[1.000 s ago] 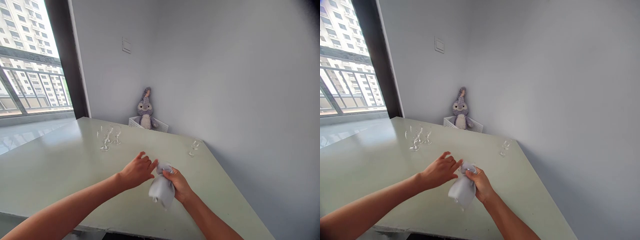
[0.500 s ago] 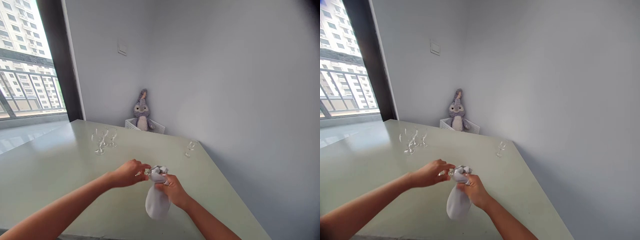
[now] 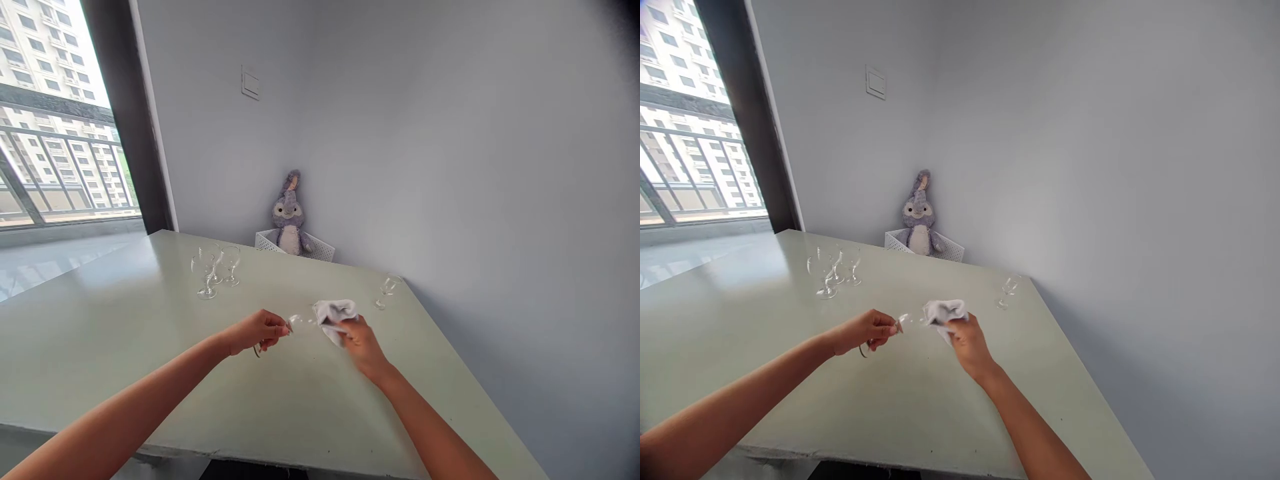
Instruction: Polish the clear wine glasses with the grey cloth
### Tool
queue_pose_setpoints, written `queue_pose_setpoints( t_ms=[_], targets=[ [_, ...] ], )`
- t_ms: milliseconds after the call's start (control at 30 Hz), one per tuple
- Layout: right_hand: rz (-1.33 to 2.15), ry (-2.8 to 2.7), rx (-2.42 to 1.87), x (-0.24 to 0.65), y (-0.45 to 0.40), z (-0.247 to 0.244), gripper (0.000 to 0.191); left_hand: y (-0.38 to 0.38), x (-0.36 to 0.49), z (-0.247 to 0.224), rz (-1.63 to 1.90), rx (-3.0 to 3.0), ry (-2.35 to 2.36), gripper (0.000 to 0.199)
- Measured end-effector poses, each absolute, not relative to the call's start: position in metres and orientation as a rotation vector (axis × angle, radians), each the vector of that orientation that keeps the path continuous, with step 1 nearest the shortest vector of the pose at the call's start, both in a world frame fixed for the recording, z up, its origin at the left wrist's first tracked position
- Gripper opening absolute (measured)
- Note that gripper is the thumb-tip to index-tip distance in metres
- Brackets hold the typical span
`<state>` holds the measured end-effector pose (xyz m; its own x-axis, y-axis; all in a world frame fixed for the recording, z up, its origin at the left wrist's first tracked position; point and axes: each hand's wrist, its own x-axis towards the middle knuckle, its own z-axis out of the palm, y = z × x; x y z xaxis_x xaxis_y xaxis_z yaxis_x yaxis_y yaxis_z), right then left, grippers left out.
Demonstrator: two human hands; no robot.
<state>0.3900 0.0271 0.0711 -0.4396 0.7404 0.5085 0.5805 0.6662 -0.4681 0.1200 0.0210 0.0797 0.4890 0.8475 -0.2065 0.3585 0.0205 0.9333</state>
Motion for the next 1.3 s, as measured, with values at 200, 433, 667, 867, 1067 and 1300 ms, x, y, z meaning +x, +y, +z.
queue_pose_setpoints(
  t_ms=[200,433,667,867,1067,1300],
  targets=[
    [0.073,-2.315,-1.004,0.368,0.004,0.081,0.043,0.027,0.132,0.063,0.611,1.948,1.505,0.027],
    [0.97,-2.16,-1.019,0.343,0.033,0.09,0.03,0.011,0.147,0.058,0.8,2.956,1.247,0.024],
    [1.883,-0.78,-0.784,0.323,0.052,0.07,0.029,0.024,0.156,0.049,1.068,2.728,1.594,0.034],
    [1.644,-0.806,-0.6,0.287,0.028,0.066,0.041,0.043,0.192,0.039,1.168,2.552,1.952,0.048],
    [1.386,-1.13,-0.748,0.299,0.041,0.056,0.031,0.028,0.201,0.048,1.26,2.43,1.656,0.058],
    [1.787,-1.235,-0.718,0.331,0.058,0.051,0.036,0.05,0.169,0.066,1.162,1.394,1.075,0.054]
  ],
)
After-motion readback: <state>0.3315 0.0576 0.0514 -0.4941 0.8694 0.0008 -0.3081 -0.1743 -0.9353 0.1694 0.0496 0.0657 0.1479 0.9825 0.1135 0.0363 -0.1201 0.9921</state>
